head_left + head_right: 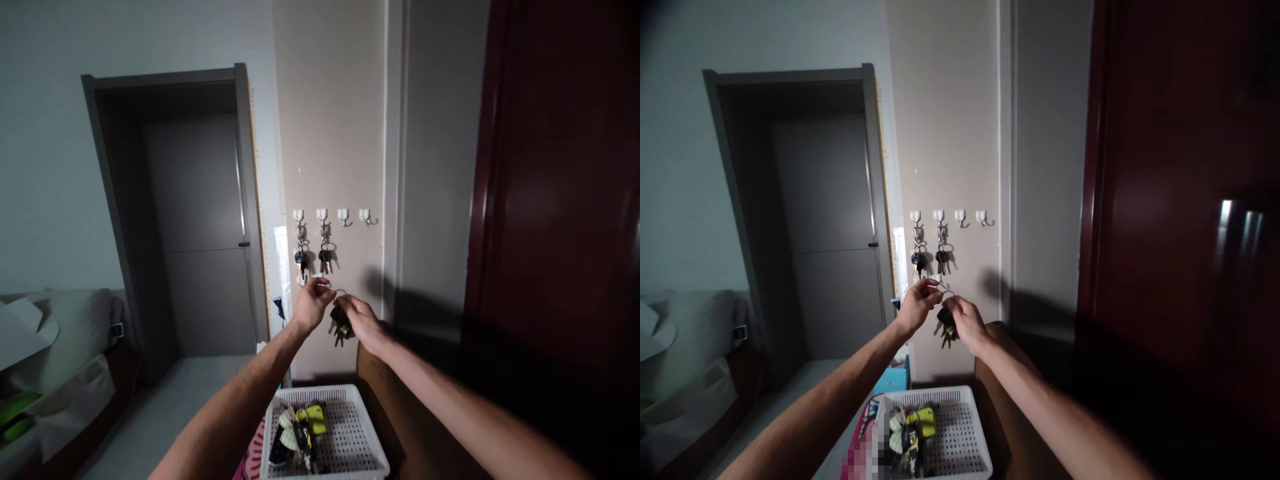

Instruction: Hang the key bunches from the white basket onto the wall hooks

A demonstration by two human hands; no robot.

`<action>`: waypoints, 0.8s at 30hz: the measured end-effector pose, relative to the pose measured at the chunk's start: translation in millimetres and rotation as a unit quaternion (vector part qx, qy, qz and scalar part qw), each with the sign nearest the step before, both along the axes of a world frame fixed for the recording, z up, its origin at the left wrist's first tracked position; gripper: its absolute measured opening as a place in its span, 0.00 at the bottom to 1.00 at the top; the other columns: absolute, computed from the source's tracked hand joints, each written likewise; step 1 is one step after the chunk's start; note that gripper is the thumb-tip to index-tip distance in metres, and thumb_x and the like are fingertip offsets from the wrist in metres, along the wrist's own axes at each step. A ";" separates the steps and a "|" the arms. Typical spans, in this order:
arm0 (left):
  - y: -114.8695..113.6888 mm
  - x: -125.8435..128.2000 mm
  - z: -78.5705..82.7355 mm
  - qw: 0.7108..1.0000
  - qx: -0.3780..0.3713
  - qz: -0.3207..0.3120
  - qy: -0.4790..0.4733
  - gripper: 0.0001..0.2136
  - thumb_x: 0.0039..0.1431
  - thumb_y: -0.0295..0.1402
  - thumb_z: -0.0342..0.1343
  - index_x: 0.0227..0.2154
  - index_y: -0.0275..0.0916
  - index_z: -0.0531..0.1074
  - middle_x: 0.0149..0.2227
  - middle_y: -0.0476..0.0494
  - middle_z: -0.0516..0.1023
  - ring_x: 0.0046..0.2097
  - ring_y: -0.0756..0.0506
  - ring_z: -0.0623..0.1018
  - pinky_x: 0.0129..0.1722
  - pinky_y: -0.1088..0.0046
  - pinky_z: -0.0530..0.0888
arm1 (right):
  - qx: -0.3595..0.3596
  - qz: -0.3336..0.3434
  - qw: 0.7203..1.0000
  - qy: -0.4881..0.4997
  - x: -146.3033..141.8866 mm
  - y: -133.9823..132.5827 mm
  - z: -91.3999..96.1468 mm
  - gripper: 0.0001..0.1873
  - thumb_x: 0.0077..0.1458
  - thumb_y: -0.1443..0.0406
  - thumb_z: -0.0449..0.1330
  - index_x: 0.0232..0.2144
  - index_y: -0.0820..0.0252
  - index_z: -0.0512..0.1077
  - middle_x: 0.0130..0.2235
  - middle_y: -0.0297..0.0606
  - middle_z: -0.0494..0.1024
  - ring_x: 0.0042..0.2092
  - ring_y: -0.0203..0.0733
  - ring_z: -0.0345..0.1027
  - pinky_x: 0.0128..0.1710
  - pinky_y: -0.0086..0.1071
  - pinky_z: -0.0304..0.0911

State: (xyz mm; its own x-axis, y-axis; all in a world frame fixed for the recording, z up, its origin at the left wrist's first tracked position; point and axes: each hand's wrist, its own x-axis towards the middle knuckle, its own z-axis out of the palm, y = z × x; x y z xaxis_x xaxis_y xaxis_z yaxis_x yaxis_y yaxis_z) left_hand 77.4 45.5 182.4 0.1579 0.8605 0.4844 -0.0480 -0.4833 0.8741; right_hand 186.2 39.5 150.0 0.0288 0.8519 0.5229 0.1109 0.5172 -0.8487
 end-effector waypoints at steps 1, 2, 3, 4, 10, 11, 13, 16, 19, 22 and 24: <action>0.3 -2.2 1.3 1.000 -0.004 0.003 0.009 0.09 0.38 0.28 0.49 0.27 0.35 0.60 0.19 0.53 0.64 0.22 0.56 0.64 0.21 0.82 0.60 | 0.001 -0.025 1.000 0.008 4.1 7.0 10.1 0.14 0.41 0.56 0.48 0.19 0.63 0.61 0.18 0.30 0.62 0.21 0.29 0.56 0.19 0.23 0.52; 0.9 -4.9 1.3 1.000 -0.011 0.007 0.022 0.09 0.39 0.28 0.49 0.28 0.35 0.60 0.21 0.52 0.64 0.23 0.56 0.65 0.21 0.82 0.60 | 0.000 -0.048 0.999 0.016 8.7 15.2 21.8 0.14 0.40 0.57 0.49 0.20 0.63 0.61 0.18 0.30 0.63 0.20 0.29 0.55 0.17 0.23 0.51; 2.1 -8.0 0.0 0.999 -0.019 0.011 0.036 0.09 0.39 0.28 0.49 0.28 0.34 0.60 0.22 0.51 0.64 0.24 0.55 0.65 0.21 0.81 0.60 | 0.000 -0.070 0.997 0.023 13.6 24.4 34.4 0.13 0.40 0.57 0.49 0.20 0.63 0.61 0.18 0.30 0.63 0.19 0.29 0.55 0.16 0.22 0.50; 3.7 -11.2 -2.4 0.998 -0.027 0.017 0.050 0.09 0.39 0.28 0.48 0.28 0.34 0.60 0.22 0.50 0.64 0.24 0.55 0.65 0.21 0.81 0.60 | 0.002 -0.090 0.995 0.031 18.5 34.1 47.6 0.13 0.39 0.58 0.49 0.20 0.63 0.61 0.18 0.30 0.63 0.18 0.29 0.55 0.15 0.22 0.50; 18.4 -21.9 -21.8 0.993 -0.071 0.037 0.084 0.11 0.38 0.26 0.46 0.30 0.34 0.60 0.23 0.50 0.63 0.24 0.55 0.65 0.20 0.81 0.60 | 0.005 -0.207 0.978 -0.014 37.0 83.3 109.2 0.09 0.42 0.62 0.46 0.18 0.62 0.60 0.17 0.30 0.63 0.17 0.29 0.55 0.16 0.22 0.50; 20.6 -22.1 -23.8 0.993 -0.073 0.034 0.086 0.11 0.38 0.26 0.46 0.30 0.34 0.59 0.23 0.50 0.63 0.24 0.55 0.65 0.20 0.81 0.60 | 0.002 -0.227 0.973 -0.036 37.4 88.8 113.8 0.09 0.43 0.62 0.46 0.18 0.62 0.61 0.17 0.30 0.63 0.18 0.29 0.56 0.16 0.22 0.50; 24.7 -21.8 -27.2 0.993 -0.075 0.027 0.090 0.11 0.38 0.26 0.46 0.30 0.34 0.59 0.23 0.50 0.63 0.24 0.55 0.65 0.20 0.81 0.59 | 0.004 -0.252 0.965 -0.076 36.7 98.2 118.9 0.10 0.43 0.62 0.46 0.19 0.61 0.61 0.17 0.31 0.64 0.18 0.29 0.56 0.17 0.22 0.51; 29.3 -21.0 -32.5 0.993 -0.074 0.015 0.089 0.11 0.38 0.26 0.46 0.30 0.34 0.59 0.22 0.50 0.63 0.24 0.55 0.65 0.20 0.81 0.59 | 0.004 -0.252 0.962 -0.102 35.2 109.9 119.7 0.11 0.44 0.61 0.45 0.21 0.61 0.62 0.18 0.32 0.65 0.18 0.29 0.57 0.17 0.22 0.51; 30.7 -19.6 -37.5 0.993 -0.081 0.007 0.087 0.11 0.38 0.26 0.46 0.30 0.34 0.59 0.23 0.50 0.63 0.24 0.55 0.65 0.20 0.81 0.59 | -0.010 -0.243 0.965 -0.102 36.3 119.4 117.0 0.12 0.44 0.60 0.44 0.22 0.61 0.63 0.19 0.32 0.66 0.18 0.30 0.57 0.17 0.23 0.52; 28.9 -19.1 -41.5 0.990 -0.096 0.011 0.104 0.11 0.38 0.26 0.46 0.30 0.34 0.59 0.24 0.49 0.63 0.24 0.55 0.65 0.20 0.81 0.59 | -0.013 -0.241 0.963 -0.117 39.5 124.5 113.9 0.12 0.44 0.60 0.45 0.22 0.62 0.64 0.19 0.33 0.67 0.19 0.31 0.58 0.17 0.24 0.52; 27.7 -21.5 -46.8 0.987 -0.102 0.015 0.123 0.11 0.38 0.25 0.45 0.31 0.34 0.59 0.25 0.49 0.64 0.24 0.55 0.65 0.20 0.81 0.60 | -0.002 -0.251 0.959 -0.132 41.7 123.5 112.0 0.12 0.42 0.60 0.46 0.22 0.62 0.65 0.20 0.34 0.68 0.21 0.32 0.59 0.19 0.24 0.53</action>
State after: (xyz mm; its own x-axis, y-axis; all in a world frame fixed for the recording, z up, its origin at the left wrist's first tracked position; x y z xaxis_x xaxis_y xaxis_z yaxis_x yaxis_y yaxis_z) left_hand 55.9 73.2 135.6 0.2226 0.9421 0.2509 0.1901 -0.2944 0.9366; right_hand 227.8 163.0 262.0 0.3026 0.7668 0.5661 0.5574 0.3394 -0.7577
